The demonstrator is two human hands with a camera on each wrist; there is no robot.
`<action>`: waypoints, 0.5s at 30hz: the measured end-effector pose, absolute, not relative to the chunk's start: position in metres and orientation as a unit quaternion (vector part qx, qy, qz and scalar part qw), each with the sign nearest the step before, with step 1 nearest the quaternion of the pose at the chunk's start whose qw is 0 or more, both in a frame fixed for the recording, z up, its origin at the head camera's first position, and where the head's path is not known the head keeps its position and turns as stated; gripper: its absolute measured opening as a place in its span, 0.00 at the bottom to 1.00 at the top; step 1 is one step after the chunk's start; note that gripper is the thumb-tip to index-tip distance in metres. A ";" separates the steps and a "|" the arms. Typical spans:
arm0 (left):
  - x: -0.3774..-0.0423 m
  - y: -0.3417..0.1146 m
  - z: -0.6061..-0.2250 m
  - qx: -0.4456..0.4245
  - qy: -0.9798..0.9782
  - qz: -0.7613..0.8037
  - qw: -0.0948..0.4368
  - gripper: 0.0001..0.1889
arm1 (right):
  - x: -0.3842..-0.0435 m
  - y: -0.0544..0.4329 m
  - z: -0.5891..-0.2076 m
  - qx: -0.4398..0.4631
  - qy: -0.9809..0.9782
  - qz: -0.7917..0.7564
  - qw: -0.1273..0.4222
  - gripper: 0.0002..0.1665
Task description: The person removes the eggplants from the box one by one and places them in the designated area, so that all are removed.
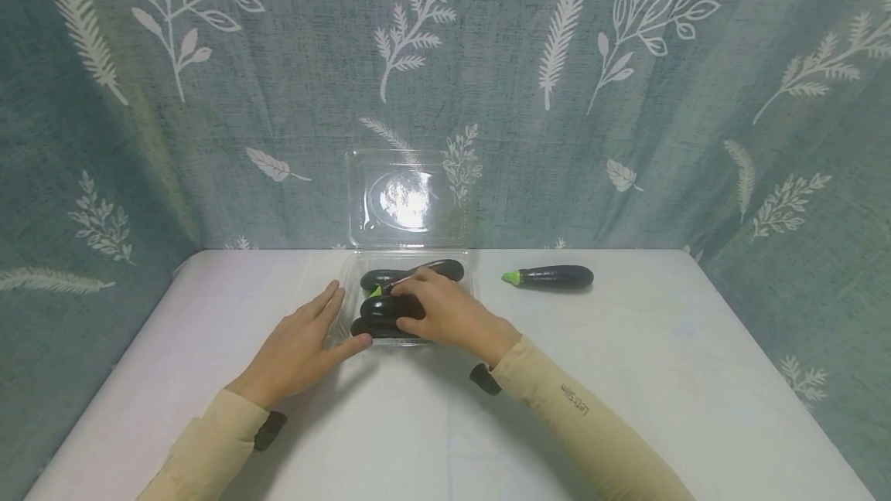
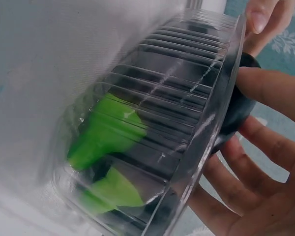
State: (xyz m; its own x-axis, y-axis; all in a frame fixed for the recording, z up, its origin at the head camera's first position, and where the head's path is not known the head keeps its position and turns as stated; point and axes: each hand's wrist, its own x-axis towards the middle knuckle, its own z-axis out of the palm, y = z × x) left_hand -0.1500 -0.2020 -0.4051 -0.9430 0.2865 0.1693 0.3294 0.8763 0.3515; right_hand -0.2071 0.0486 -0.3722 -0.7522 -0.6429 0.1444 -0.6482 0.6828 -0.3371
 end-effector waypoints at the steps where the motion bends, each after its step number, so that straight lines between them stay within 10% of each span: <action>1: -0.150 -0.202 -0.405 -0.159 -0.967 -0.191 0.056 0.52 | -0.207 0.049 -0.372 0.355 -0.916 0.186 0.008 0.26; 15: -0.150 -0.202 -0.403 -0.160 -0.967 -0.193 0.053 0.52 | -0.207 0.052 -0.370 0.378 -0.907 0.185 0.007 0.27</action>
State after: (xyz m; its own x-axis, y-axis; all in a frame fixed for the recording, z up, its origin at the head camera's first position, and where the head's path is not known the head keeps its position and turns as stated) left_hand -0.1496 -0.2016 -0.4034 -0.9433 0.2885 0.1643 0.3294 0.8743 0.3564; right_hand -0.2069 0.0518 -0.3703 -0.7139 -0.6833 0.1529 -0.6886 0.6454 -0.3305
